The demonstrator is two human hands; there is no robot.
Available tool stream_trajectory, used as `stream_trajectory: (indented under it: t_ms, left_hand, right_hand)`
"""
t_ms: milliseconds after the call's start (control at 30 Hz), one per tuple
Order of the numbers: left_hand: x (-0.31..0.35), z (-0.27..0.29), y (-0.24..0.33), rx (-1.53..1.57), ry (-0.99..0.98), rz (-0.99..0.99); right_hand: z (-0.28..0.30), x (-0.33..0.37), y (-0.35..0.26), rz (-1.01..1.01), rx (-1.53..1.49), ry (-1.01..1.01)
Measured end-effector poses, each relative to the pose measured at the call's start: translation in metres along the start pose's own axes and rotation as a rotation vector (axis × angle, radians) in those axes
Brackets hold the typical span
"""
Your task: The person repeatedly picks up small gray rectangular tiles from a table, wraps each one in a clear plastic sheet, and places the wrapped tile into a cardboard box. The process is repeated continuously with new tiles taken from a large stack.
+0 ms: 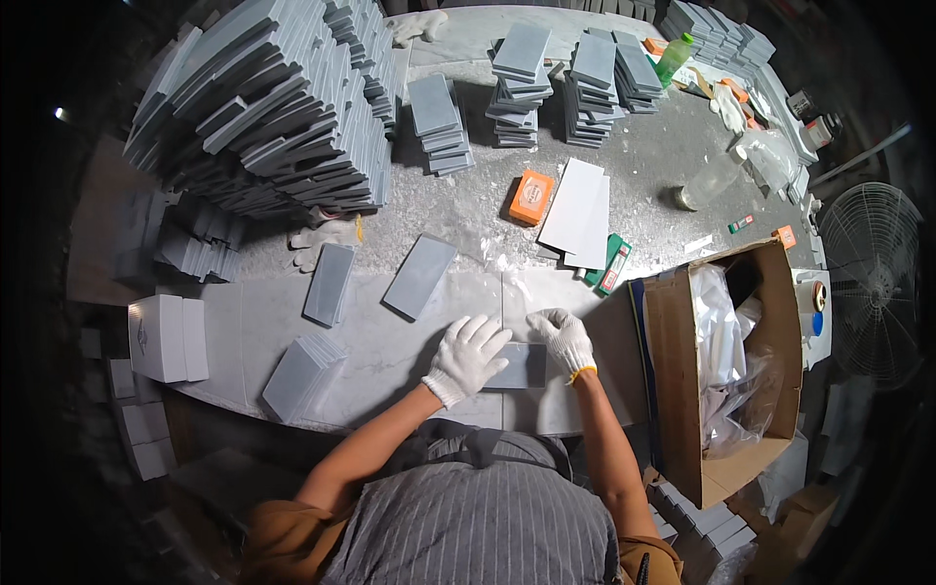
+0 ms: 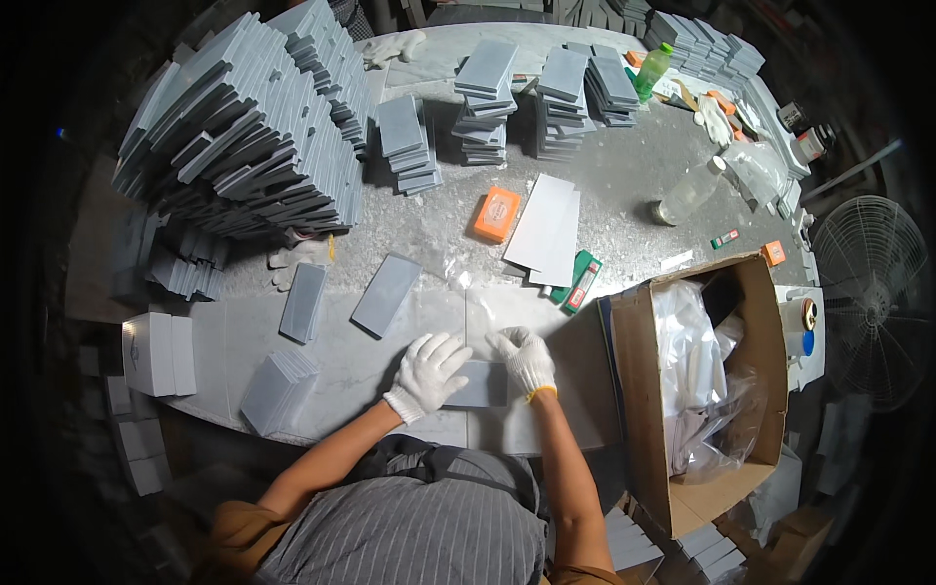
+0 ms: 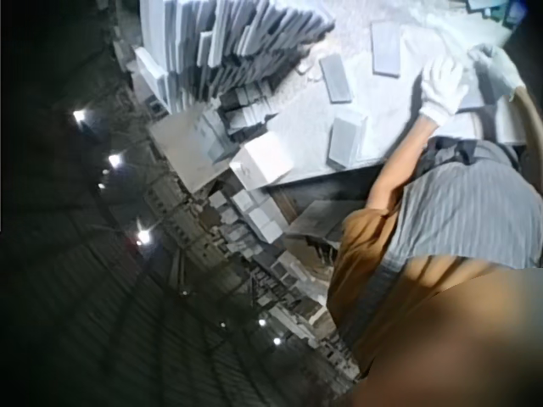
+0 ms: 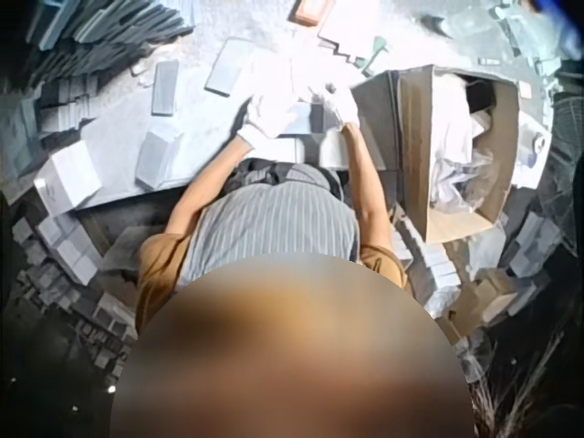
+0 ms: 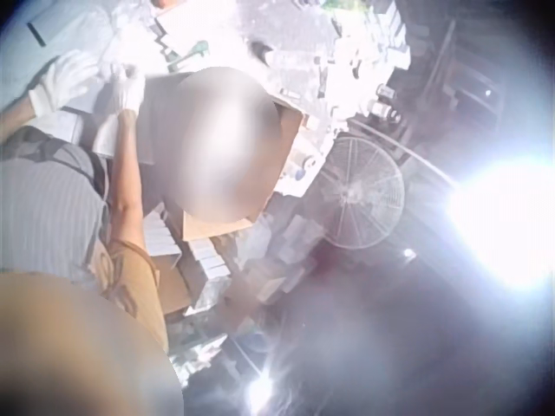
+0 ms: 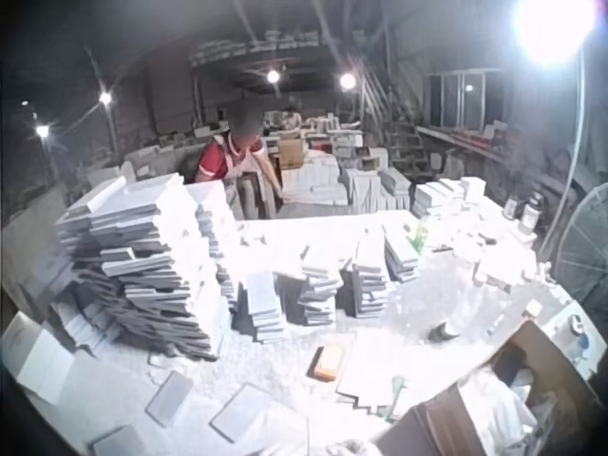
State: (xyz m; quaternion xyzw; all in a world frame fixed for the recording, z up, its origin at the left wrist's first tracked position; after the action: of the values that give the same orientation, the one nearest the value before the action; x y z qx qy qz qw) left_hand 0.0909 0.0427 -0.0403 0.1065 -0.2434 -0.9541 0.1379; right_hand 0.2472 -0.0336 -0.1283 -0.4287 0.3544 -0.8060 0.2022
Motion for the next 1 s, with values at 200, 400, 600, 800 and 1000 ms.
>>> stream_trajectory:
  t_ms: [200,400,600,800,1000]
  left_hand:
    - [-0.003,-0.007,-0.008,-0.053,-0.041,0.074]
    - [0.0,-0.007,-0.008,-0.042,-0.057,0.041]
    - [-0.009,-0.001,-0.003,-0.03,-0.104,0.036]
    - [-0.013,0.004,-0.001,-0.019,-0.117,0.048]
    - [-0.038,-0.001,-0.029,0.261,-0.357,0.312]
  right_hand:
    - [-0.009,0.004,0.001,0.012,0.074,-0.17]
    - [-0.004,0.002,-0.002,0.079,0.101,0.05]
    - [-0.005,-0.007,0.014,0.002,0.213,-0.044]
    - [0.002,0.008,-0.017,0.009,0.387,-0.121]
    - [0.014,0.006,-0.029,-0.067,0.307,0.042]
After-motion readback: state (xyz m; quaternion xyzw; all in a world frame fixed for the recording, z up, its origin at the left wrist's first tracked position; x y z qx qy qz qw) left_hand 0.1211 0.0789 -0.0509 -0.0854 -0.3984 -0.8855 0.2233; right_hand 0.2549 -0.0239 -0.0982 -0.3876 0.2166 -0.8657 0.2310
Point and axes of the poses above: each hand's wrist, its own x-axis away from the middle knuckle, its own z-axis out of the back of the hand, y = z × x, the point moved 9 cm from there along -x, towards the middle knuckle, and after that the axes turned 10 degrees about x, right-handed, at the moved point
